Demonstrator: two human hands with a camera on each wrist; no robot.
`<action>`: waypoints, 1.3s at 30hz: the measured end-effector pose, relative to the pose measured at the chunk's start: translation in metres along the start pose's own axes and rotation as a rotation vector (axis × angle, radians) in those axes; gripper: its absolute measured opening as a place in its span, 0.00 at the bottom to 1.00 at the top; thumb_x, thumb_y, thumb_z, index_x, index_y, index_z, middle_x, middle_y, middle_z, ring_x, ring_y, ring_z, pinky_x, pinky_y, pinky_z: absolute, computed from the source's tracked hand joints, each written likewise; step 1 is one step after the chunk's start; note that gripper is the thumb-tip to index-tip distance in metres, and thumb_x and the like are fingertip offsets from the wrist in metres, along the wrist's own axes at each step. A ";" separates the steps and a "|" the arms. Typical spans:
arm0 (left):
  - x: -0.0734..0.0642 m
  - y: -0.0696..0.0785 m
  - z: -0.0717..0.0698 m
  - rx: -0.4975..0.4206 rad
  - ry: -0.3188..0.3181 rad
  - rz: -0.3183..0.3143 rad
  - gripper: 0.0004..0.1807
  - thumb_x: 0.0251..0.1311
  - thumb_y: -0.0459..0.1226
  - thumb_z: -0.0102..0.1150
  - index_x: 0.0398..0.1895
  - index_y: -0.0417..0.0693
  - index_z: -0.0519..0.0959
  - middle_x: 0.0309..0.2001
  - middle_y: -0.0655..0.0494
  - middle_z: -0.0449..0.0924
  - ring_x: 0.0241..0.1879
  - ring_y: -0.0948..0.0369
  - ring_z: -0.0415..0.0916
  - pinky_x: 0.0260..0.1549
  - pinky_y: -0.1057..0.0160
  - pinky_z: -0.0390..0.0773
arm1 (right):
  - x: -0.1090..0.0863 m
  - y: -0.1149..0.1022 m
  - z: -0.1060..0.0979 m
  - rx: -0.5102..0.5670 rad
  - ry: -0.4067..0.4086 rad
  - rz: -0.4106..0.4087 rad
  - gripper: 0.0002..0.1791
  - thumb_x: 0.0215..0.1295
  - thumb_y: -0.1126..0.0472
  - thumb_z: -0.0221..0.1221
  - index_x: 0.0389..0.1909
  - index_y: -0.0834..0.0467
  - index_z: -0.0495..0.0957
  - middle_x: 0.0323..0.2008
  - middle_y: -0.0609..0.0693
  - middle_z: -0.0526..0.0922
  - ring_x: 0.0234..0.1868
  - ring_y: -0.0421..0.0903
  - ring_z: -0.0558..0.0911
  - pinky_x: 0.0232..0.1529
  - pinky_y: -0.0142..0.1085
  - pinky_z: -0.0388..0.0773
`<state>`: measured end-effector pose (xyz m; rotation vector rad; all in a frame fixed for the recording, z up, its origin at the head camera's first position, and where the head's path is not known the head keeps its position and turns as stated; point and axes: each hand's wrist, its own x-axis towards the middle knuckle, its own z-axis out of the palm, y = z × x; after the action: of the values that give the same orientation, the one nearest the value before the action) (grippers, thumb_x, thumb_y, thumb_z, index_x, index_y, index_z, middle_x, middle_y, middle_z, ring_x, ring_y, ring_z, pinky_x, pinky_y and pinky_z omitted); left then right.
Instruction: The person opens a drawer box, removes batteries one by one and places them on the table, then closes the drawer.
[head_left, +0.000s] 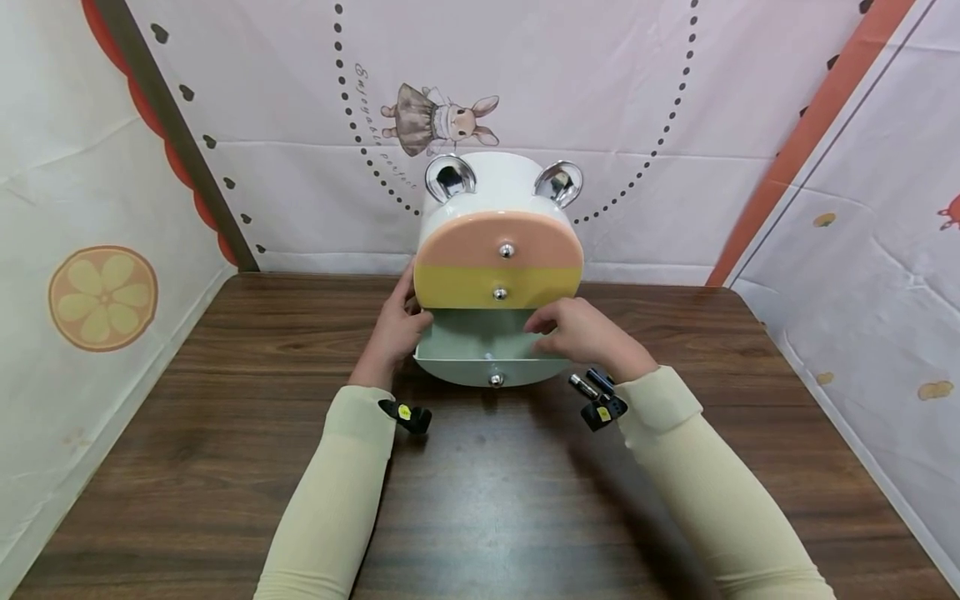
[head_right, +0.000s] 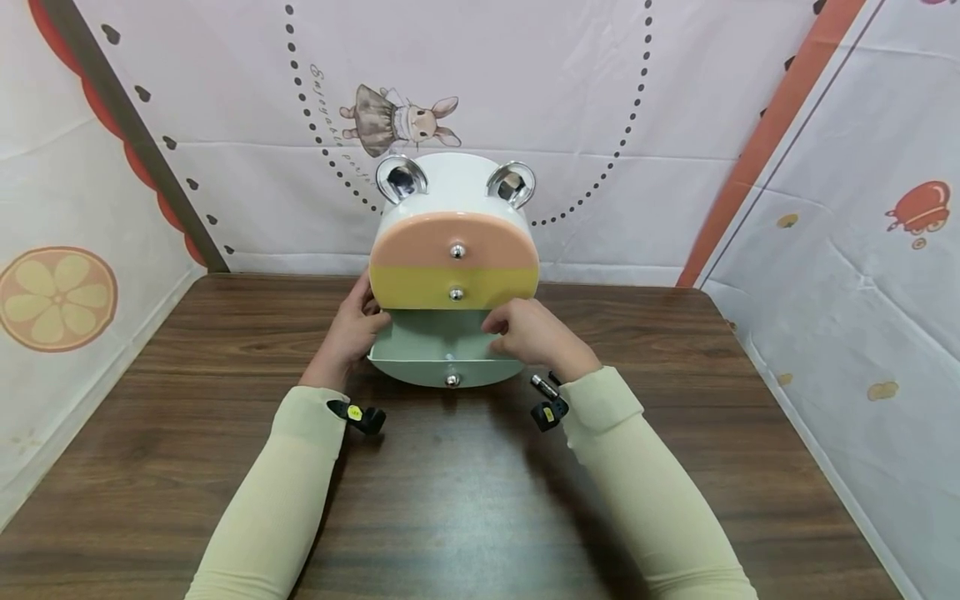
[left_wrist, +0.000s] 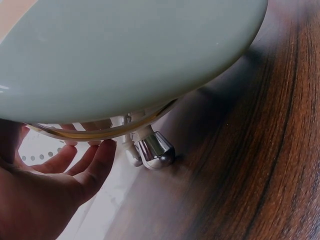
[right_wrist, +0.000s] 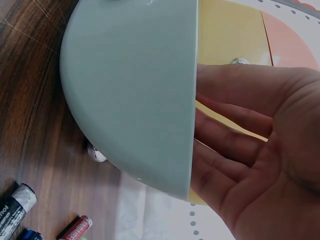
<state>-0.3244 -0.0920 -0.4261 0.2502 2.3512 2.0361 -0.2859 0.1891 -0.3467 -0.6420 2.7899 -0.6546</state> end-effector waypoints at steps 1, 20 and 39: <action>0.000 0.000 0.000 0.002 0.000 -0.001 0.53 0.58 0.22 0.46 0.70 0.92 0.45 0.73 0.55 0.58 0.71 0.49 0.58 0.49 0.51 0.71 | 0.001 0.000 0.000 0.002 -0.009 -0.003 0.16 0.58 0.61 0.65 0.48 0.57 0.84 0.48 0.53 0.86 0.51 0.48 0.82 0.52 0.45 0.77; 0.001 0.000 -0.001 0.004 0.008 -0.004 0.53 0.58 0.22 0.47 0.70 0.92 0.46 0.72 0.54 0.59 0.70 0.49 0.60 0.53 0.48 0.71 | 0.025 -0.002 0.008 -0.066 -0.180 -0.086 0.21 0.50 0.74 0.58 0.46 0.58 0.86 0.45 0.51 0.87 0.48 0.47 0.83 0.50 0.41 0.80; 0.001 0.001 0.000 0.004 0.010 0.004 0.53 0.58 0.22 0.46 0.72 0.89 0.45 0.72 0.55 0.58 0.71 0.49 0.58 0.56 0.45 0.71 | 0.042 -0.007 0.023 -0.148 -0.334 -0.056 0.17 0.53 0.67 0.59 0.24 0.39 0.85 0.22 0.37 0.82 0.25 0.38 0.72 0.25 0.31 0.68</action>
<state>-0.3250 -0.0920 -0.4245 0.2454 2.3633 2.0392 -0.3139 0.1552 -0.3677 -0.7802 2.5304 -0.3160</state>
